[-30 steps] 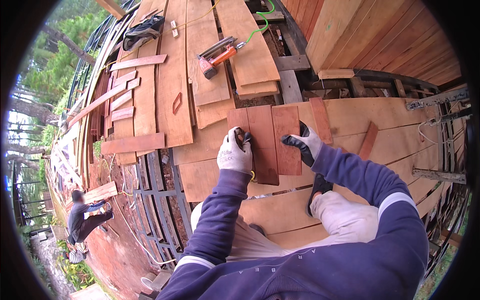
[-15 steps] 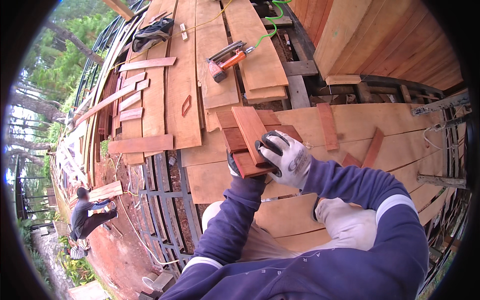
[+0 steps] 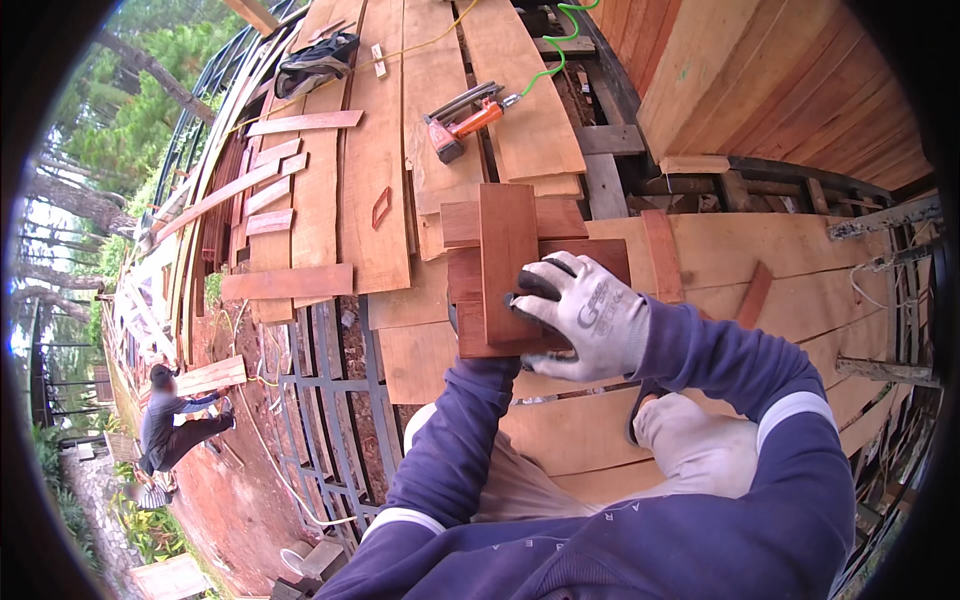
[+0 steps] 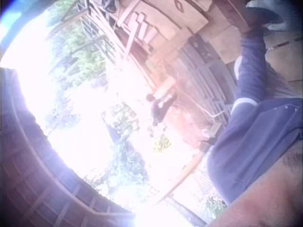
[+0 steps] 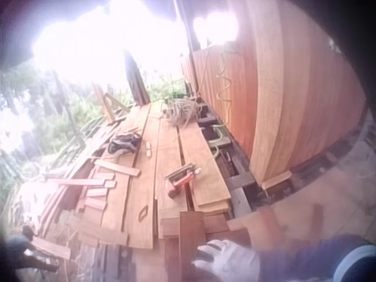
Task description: The person measures a piece of wood siding with a tape measure and marks it with a pencil. They then fit the piece into a gap in the wall and use a nail gun to secure it. The person repeats this process with another piece of wood.
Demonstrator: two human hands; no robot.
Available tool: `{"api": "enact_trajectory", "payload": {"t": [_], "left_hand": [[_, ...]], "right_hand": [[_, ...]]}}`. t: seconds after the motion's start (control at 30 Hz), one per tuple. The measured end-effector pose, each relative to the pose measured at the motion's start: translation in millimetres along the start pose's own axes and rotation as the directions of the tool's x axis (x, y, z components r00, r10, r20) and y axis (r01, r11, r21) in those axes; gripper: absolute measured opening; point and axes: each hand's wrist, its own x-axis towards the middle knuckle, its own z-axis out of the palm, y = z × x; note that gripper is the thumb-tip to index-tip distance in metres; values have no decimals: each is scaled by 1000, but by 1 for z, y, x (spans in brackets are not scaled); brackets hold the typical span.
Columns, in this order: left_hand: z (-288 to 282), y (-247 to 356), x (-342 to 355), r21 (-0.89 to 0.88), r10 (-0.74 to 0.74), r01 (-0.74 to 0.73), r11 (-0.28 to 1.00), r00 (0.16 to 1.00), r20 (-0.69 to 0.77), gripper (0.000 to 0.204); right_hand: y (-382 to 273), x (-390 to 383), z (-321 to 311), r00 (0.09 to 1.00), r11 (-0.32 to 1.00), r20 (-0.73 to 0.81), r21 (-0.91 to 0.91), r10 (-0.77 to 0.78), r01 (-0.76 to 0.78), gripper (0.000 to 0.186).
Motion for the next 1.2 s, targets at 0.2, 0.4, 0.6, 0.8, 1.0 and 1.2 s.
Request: {"api": "enact_trajectory", "payload": {"t": [0.2, 0.4, 0.6, 0.8, 1.0, 1.2], "left_hand": [[7, -5, -9, 246, -32, -14, 969, 982, 184, 40], [-1, -37, -23, -290, -277, 332, 898, 936, 217, 40], [0, -97, -58, -471, -438, 522, 711, 853, 284, 41], [-15, -179, -52, -197, -531, 582, 789, 807, 257, 39], [36, -200, 24, 646, -301, -209, 735, 753, 585, 38], [-41, -263, 106, 798, -403, 505, 330, 839, -365, 41]], "right_hand": [[21, -8, 7, 997, 944, -47, 328, 60, -41, 32], [36, -42, 32, 892, 932, -271, 86, 362, -352, 91], [59, -128, 119, 594, 206, 346, 715, 726, -668, 118], [77, -179, 161, 489, -62, 523, 725, 698, -686, 100], [131, -216, 172, 381, -201, 348, 905, 856, -376, 95], [200, -222, 184, 312, 45, 83, 922, 947, -384, 90]]}}
